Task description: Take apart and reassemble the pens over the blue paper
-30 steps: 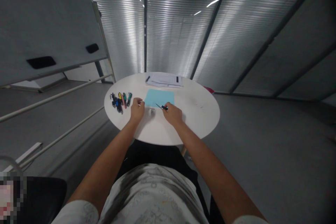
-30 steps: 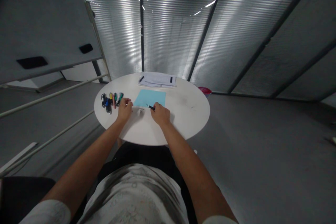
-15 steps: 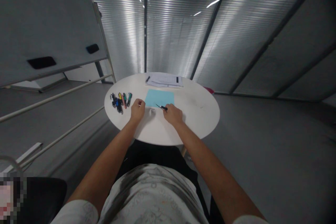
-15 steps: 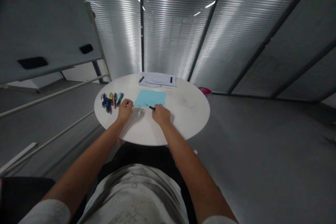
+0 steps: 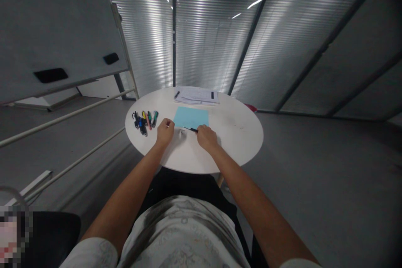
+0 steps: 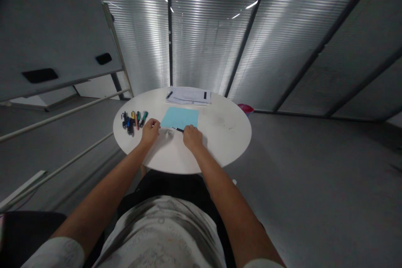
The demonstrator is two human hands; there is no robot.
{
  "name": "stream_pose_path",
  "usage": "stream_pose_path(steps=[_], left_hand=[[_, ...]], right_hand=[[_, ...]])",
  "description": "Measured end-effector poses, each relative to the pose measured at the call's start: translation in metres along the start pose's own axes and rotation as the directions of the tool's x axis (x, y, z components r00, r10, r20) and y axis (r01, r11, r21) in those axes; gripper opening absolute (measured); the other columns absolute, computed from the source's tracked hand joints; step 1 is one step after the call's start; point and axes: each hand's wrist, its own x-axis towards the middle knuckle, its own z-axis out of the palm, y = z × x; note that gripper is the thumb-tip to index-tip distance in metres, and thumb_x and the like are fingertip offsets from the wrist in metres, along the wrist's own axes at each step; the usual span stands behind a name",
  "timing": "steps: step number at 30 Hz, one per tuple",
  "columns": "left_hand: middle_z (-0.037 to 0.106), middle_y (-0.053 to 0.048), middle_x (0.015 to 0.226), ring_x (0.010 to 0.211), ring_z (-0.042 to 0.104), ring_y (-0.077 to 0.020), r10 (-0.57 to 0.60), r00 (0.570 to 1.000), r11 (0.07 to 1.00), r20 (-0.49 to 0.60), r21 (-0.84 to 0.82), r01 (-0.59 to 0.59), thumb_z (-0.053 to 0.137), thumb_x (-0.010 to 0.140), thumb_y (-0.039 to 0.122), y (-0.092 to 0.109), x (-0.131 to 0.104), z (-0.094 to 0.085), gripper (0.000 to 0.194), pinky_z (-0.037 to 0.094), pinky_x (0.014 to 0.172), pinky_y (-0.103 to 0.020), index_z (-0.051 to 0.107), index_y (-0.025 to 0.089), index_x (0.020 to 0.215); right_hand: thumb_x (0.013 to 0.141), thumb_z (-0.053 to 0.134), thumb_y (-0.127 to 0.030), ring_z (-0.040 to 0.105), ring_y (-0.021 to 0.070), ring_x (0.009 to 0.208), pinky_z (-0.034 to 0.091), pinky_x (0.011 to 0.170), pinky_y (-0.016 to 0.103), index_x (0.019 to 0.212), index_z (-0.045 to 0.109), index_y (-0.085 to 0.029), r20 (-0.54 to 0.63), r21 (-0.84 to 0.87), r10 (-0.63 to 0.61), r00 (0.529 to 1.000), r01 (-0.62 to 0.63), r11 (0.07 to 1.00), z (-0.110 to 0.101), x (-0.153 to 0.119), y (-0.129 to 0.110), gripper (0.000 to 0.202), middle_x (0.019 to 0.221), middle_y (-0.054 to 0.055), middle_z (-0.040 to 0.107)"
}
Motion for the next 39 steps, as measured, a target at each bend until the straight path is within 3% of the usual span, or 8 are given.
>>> stream_pose_path(steps=[9,16,20,24,27,31,39], left_hand=[[0.061,-0.001,0.071,0.065,0.055,-0.0153,0.000,1.000,1.000,0.003,0.012,0.000,0.047,0.080,0.031,-0.001,0.001,0.000,0.015,0.042,0.059,-0.026,0.057,0.020,0.076],[0.062,0.000,0.071,0.063,0.054,-0.0143,0.004,1.000,0.998,-0.010,0.057,-0.003,0.048,0.080,0.030,-0.002,0.002,0.000,0.015,0.040,0.059,-0.025,0.058,0.019,0.076],[0.062,0.000,0.068,0.065,0.054,-0.0149,0.107,0.994,0.990,0.024,0.086,-0.108,0.050,0.079,0.027,0.003,0.000,0.000,0.016,0.041,0.063,-0.027,0.062,0.019,0.073],[0.067,-0.003,0.077,0.076,0.058,-0.0163,0.285,0.949,0.953,0.133,0.066,-0.295,0.054,0.079,0.025,0.008,-0.003,0.000,0.016,0.044,0.075,-0.030,0.068,0.019,0.073],[0.069,-0.004,0.077,0.079,0.060,-0.0175,0.365,0.911,0.925,0.191,0.035,-0.378,0.059,0.080,0.029,0.009,-0.004,0.002,0.017,0.045,0.080,-0.032,0.071,0.020,0.074],[0.069,-0.005,0.075,0.076,0.061,-0.0174,0.388,0.886,0.921,0.255,-0.079,-0.381,0.063,0.081,0.037,0.009,-0.004,0.003,0.023,0.046,0.076,-0.031,0.073,0.020,0.071],[0.069,-0.004,0.070,0.069,0.062,-0.0164,0.284,0.903,0.957,0.323,-0.159,-0.244,0.068,0.076,0.041,0.013,-0.006,0.002,0.025,0.046,0.066,-0.028,0.074,0.018,0.068]], right_hand=[[0.092,0.036,-0.008,0.053,0.0276,0.106,0.048,0.081,0.037,0.107,0.058,-0.011,-0.011,-0.038,-0.041,0.999,0.040,0.998,0.001,0.000,-0.002,0.027,0.109,0.018,0.058],[0.099,0.034,-0.017,0.049,0.0234,0.104,0.043,0.082,0.032,0.106,0.057,-0.014,-0.198,0.039,0.008,0.980,-0.001,0.999,0.003,-0.002,-0.003,0.025,0.107,0.013,0.058],[0.100,0.035,-0.019,0.050,0.0228,0.099,0.042,0.082,0.032,0.099,0.059,-0.016,-0.308,0.077,-0.085,0.948,0.114,0.990,0.006,0.000,-0.004,0.024,0.101,0.011,0.059],[0.098,0.036,-0.015,0.052,0.0210,0.096,0.041,0.086,0.031,0.098,0.058,-0.017,-0.365,0.149,-0.174,0.915,0.242,0.959,0.007,0.000,-0.005,0.022,0.099,0.009,0.060],[0.096,0.037,-0.013,0.054,0.0199,0.095,0.041,0.085,0.031,0.100,0.057,-0.017,-0.347,0.188,-0.223,0.911,0.300,0.935,0.008,0.000,-0.006,0.021,0.100,0.008,0.061],[0.096,0.038,-0.014,0.055,0.0195,0.093,0.042,0.084,0.030,0.102,0.057,-0.016,-0.305,0.195,-0.265,0.915,0.332,0.923,0.006,-0.001,-0.008,0.020,0.101,0.008,0.061],[0.098,0.036,-0.016,0.058,0.0179,0.098,0.043,0.080,0.028,0.107,0.055,-0.018,-0.191,0.218,-0.267,0.945,0.306,0.927,-0.003,-0.006,-0.012,0.021,0.108,0.008,0.060]])
